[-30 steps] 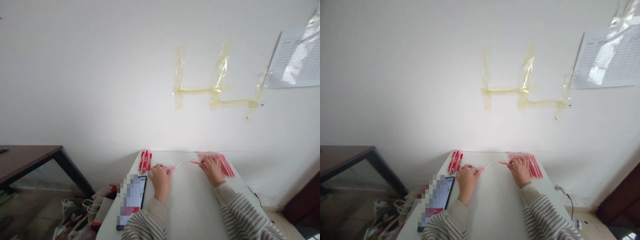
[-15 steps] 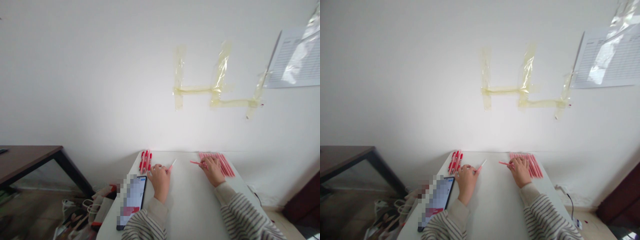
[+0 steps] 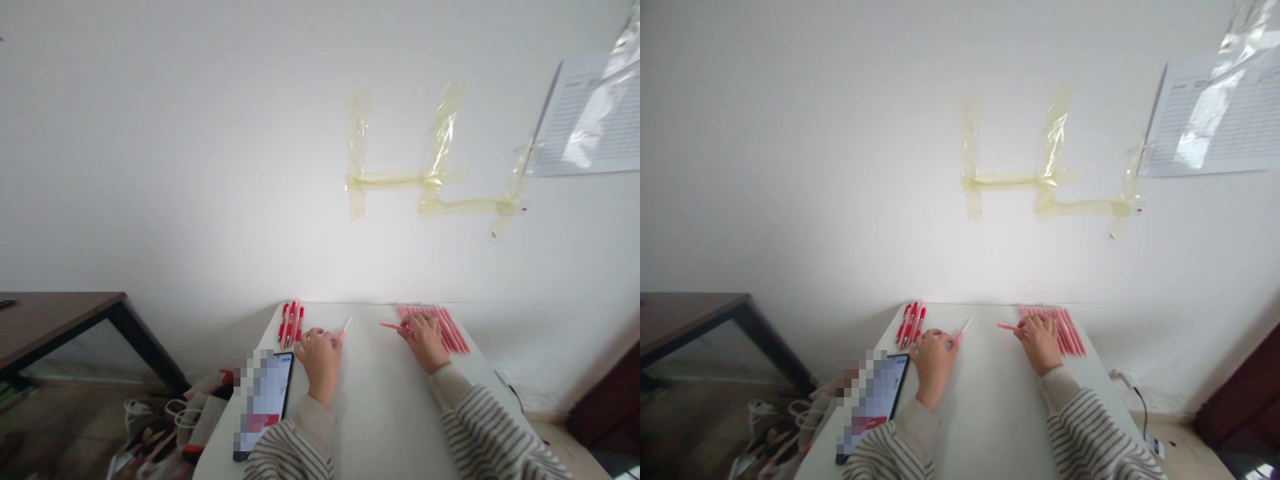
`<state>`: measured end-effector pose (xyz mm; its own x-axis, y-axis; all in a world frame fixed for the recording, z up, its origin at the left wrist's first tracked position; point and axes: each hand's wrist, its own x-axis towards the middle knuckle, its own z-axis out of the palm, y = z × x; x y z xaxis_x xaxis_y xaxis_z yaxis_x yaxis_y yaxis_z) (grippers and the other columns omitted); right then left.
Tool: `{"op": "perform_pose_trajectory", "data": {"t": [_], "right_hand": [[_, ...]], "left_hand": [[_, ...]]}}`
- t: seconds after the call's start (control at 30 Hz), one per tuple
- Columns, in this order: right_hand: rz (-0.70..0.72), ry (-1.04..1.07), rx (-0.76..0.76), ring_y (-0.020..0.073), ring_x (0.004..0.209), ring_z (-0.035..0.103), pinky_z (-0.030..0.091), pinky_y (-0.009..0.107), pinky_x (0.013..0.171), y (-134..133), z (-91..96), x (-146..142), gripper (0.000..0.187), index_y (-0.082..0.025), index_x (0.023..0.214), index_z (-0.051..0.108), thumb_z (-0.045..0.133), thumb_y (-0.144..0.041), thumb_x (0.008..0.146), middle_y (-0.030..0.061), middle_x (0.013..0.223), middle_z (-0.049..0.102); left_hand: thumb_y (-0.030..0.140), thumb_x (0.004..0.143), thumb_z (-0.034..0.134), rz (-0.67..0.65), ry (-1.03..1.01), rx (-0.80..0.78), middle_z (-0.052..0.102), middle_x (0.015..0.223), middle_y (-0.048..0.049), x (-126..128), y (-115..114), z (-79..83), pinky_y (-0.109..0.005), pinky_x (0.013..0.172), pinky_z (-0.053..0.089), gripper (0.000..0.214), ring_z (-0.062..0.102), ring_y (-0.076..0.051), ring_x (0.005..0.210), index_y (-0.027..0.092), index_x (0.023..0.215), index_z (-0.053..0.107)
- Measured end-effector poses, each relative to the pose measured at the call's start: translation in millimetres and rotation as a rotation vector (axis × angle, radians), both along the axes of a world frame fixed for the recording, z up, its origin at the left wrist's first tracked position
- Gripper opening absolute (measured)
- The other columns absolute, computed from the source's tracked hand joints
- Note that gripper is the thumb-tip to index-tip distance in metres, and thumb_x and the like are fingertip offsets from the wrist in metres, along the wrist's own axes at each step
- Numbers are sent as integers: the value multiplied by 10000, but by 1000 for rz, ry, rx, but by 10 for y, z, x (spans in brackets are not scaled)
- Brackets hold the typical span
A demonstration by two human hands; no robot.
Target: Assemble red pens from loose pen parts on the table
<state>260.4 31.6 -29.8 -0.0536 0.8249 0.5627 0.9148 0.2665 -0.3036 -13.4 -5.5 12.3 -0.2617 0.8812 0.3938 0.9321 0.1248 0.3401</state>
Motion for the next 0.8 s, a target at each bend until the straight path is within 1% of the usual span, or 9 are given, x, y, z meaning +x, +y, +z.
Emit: {"op": "perform_pose_trajectory", "data": {"t": [0.23, 0.33, 0.43, 0.53, 0.6, 0.7, 0.8], "right_hand": [[15, 19, -1, 307, 1135, 492, 373, 488, 972, 8, -4, -1, 190, -265, 939, 665, 573, -431, 931, 57, 1053, 678], [32, 22, 17, 301, 1128, 504, 376, 483, 970, -1, 25, -8, 202, -263, 935, 665, 562, -437, 939, 58, 1047, 681], [86, 24, 33, 284, 1103, 527, 382, 469, 978, -26, 77, -36, 196, -261, 933, 663, 577, -437, 940, 50, 1034, 688], [163, 22, 35, 274, 1087, 547, 389, 461, 988, -59, 117, -82, 172, -265, 934, 667, 620, -431, 923, 41, 1020, 697], [199, 25, 28, 276, 1101, 552, 391, 467, 998, -82, 126, -119, 160, -269, 941, 672, 630, -422, 921, 43, 1028, 701], [225, 25, 10, 281, 1122, 561, 386, 494, 1020, -112, 119, -172, 152, -272, 946, 684, 617, -408, 931, 50, 1035, 706], [260, 10, -27, 272, 1093, 583, 368, 528, 1051, -133, 110, -216, 145, -282, 946, 693, 606, -398, 936, 45, 1010, 717]], "left_hand": [[427, 851, 592, -5, -11, -8, 663, 1159, -71, -6, -11, 16, -518, 1022, 295, 243, 489, -306, 1142, 271, 860, 778], [434, 861, 586, -18, -28, 16, 657, 1171, -68, 2, 2, 16, -520, 1028, 303, 248, 483, -304, 1167, 278, 909, 773], [376, 823, 658, -98, -80, 26, 641, 1197, -41, 25, 31, 2, -488, 1052, 312, 207, 472, -283, 1197, 315, 995, 756], [323, 784, 719, -224, -142, 31, 634, 1203, -23, 72, 56, -39, -439, 1068, 336, 197, 471, -263, 1203, 334, 977, 760], [323, 770, 740, -286, -168, 37, 638, 1191, -21, 116, 57, -76, -447, 1083, 338, 163, 470, -269, 1211, 336, 930, 769], [343, 746, 765, -341, -196, 50, 647, 1160, -26, 182, 34, -117, -476, 1107, 330, 97, 476, -271, 1211, 341, 842, 779], [342, 742, 759, -387, -192, 20, 635, 1184, -32, 227, 2, -118, -521, 1137, 302, 93, 475, -272, 1232, 336, 831, 784]]}}
